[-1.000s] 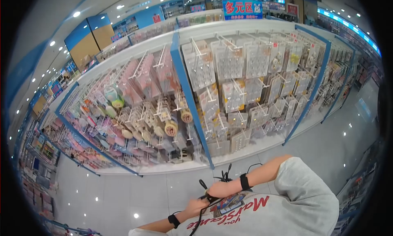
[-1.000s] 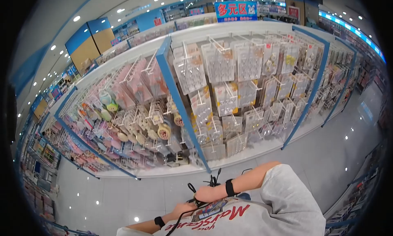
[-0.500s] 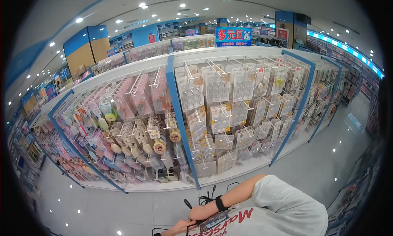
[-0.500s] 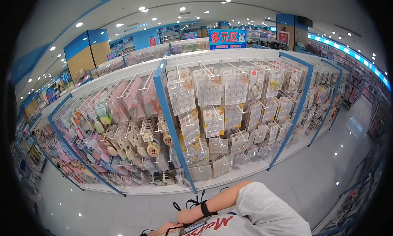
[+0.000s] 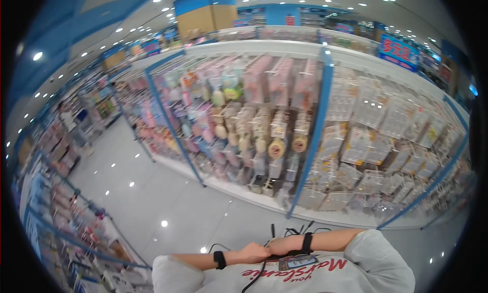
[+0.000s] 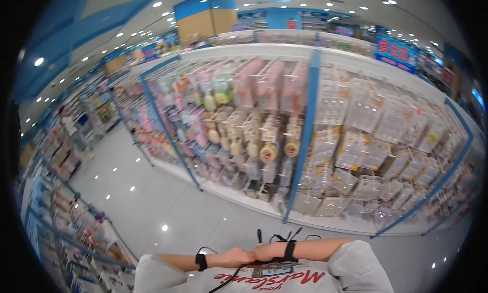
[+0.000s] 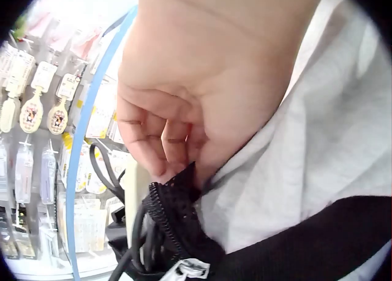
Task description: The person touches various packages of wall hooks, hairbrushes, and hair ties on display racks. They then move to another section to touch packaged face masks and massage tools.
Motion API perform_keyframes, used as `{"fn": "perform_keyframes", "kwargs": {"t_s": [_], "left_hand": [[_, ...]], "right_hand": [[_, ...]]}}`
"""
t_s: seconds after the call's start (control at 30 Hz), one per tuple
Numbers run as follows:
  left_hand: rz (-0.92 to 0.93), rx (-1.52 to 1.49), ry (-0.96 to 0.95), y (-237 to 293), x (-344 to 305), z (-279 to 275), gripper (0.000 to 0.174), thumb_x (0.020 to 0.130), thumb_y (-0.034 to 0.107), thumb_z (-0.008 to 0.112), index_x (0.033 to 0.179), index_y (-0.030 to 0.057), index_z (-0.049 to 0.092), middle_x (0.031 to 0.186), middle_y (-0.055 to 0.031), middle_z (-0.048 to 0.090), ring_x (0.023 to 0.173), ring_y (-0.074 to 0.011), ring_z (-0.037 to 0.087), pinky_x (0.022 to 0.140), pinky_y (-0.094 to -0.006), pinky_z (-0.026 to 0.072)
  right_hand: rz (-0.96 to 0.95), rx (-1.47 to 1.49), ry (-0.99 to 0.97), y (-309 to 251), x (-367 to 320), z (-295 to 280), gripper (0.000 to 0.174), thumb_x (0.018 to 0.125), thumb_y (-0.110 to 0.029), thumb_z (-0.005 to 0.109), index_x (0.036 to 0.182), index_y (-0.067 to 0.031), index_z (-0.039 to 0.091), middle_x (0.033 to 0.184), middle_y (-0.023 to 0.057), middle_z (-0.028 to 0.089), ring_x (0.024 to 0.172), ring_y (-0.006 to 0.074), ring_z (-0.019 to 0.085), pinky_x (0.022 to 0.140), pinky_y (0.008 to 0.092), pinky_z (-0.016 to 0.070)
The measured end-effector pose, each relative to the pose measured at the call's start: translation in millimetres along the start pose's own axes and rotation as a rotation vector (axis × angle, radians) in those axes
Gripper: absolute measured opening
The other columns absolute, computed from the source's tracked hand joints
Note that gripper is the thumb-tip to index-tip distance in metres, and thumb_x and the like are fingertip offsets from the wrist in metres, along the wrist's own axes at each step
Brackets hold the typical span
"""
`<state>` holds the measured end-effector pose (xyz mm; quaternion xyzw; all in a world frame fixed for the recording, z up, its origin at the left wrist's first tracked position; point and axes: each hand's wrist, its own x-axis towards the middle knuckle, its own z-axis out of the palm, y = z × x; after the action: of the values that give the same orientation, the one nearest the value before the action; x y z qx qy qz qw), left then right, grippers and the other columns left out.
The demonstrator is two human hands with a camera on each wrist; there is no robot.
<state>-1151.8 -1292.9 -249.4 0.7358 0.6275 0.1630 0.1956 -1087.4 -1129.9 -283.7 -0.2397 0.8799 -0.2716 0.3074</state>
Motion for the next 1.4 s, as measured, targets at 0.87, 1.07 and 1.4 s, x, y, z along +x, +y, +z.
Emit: {"fn": "perform_keyframes", "kwargs": {"t_s": [0.87,1.07,1.4], "left_hand": [[-0.498,-0.068,0.394,5,-39,-98,0.025,0.087,0.030,0.050,0.094,0.0061,0.054,0.089,-0.0098,0.059,0.082,-0.0261,0.057,0.072,-0.0366,0.0421],[-0.301,0.018,0.682,6,-5,-161,0.020,0.081,0.014,0.058,0.098,0.0044,0.055,0.091,-0.0106,0.059,0.082,-0.0253,0.057,0.072,-0.0346,0.0427],[0.147,0.001,0.719,19,157,-229,0.024,0.080,0.008,0.056,0.103,0.0018,0.053,0.106,-0.0156,0.056,0.096,-0.0325,0.054,0.082,-0.0362,0.0430]], "right_hand": [[-0.311,-0.236,0.828,-107,-81,-152,0.012,0.075,-0.015,0.062,0.084,-0.0078,0.064,0.068,0.0075,0.060,0.064,0.0249,0.057,0.058,0.0344,0.0442],[-0.351,-0.287,1.246,-127,-153,-190,0.011,0.074,-0.011,0.064,0.085,-0.0061,0.063,0.065,0.0054,0.058,0.059,0.0205,0.055,0.054,0.0307,0.0412],[0.150,-0.427,1.455,-98,-286,-220,0.020,0.077,-0.014,0.062,0.097,-0.0090,0.059,0.069,0.0075,0.060,0.061,0.0235,0.058,0.055,0.0328,0.0442]]}}
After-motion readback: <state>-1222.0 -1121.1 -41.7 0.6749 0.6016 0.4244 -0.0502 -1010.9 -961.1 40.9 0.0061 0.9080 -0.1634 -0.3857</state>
